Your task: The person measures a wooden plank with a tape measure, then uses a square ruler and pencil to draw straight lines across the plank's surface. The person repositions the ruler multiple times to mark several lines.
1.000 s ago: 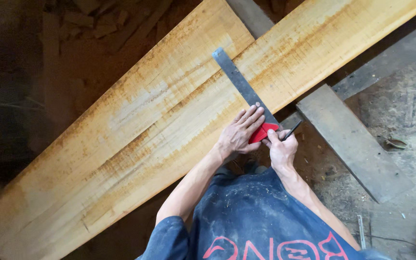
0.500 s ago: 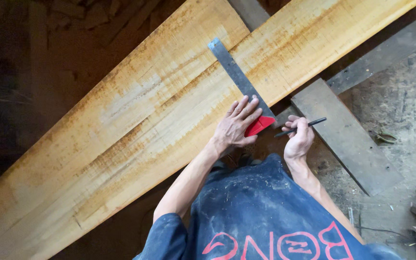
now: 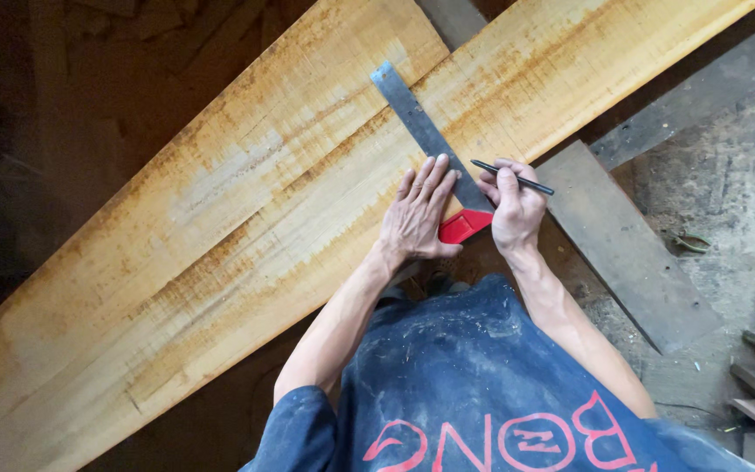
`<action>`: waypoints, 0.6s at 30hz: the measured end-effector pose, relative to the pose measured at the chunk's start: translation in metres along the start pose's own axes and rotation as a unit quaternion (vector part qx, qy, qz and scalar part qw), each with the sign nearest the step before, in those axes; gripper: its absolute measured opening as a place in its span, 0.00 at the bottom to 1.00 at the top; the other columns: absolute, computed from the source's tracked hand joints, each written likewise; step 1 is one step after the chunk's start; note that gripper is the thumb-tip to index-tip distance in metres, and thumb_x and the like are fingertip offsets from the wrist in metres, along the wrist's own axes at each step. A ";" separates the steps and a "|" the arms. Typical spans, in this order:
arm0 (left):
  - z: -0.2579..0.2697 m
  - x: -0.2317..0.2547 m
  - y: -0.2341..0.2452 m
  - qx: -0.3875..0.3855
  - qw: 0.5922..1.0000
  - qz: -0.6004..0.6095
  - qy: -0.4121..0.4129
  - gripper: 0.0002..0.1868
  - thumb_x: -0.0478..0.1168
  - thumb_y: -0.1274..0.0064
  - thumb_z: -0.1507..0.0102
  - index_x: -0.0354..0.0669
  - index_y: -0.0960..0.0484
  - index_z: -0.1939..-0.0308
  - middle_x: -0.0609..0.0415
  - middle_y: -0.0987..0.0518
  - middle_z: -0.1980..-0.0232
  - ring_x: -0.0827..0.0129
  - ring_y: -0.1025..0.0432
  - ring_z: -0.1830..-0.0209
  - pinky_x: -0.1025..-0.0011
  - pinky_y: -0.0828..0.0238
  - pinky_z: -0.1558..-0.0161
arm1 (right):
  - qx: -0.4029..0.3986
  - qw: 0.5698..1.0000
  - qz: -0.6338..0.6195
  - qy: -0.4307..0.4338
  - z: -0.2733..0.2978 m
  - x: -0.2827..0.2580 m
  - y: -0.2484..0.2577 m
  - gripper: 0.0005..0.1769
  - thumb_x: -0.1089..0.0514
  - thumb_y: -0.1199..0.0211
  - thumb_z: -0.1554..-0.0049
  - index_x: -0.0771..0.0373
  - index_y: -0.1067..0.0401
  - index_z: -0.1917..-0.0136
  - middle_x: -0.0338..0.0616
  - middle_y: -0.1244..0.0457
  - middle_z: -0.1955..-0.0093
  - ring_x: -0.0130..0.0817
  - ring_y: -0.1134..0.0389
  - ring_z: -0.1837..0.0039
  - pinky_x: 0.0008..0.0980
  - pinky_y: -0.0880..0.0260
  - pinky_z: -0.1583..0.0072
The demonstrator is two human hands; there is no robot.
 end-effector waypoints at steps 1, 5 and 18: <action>-0.001 -0.001 0.000 0.002 1.000 0.001 -0.001 0.70 0.71 0.36 0.59 0.38 0.44 0.22 0.43 0.51 0.17 0.55 0.59 0.15 0.54 0.68 0.19 | -0.007 1.000 -0.002 -0.001 -0.003 0.003 -0.004 0.17 0.56 0.48 0.30 0.73 0.34 0.37 0.50 0.34 0.45 0.36 0.29 0.44 0.35 0.22 0.41; 0.001 0.000 -0.001 0.001 1.000 0.004 -0.001 0.70 0.71 0.35 0.60 0.37 0.43 0.23 0.43 0.50 0.17 0.55 0.58 0.15 0.54 0.67 0.19 | -0.028 0.999 -0.021 -0.001 -0.004 0.015 -0.014 0.18 0.55 0.49 0.30 0.72 0.35 0.35 0.52 0.34 0.43 0.37 0.28 0.41 0.36 0.23 0.38; -0.004 -0.005 -0.006 0.006 1.000 -0.012 -0.011 0.71 0.73 0.38 0.61 0.37 0.42 0.23 0.46 0.50 0.16 0.55 0.58 0.15 0.51 0.68 0.20 | -0.018 0.999 0.026 0.043 -0.023 0.009 -0.039 0.16 0.57 0.43 0.31 0.71 0.32 0.36 0.50 0.32 0.47 0.33 0.28 0.45 0.32 0.23 0.44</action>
Point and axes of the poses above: each hand's wrist, its own z-axis away from the middle knuckle, its own y-axis out of the back of the hand, x = y × z, the point moved 3 cm from there along -z, towards the middle knuckle
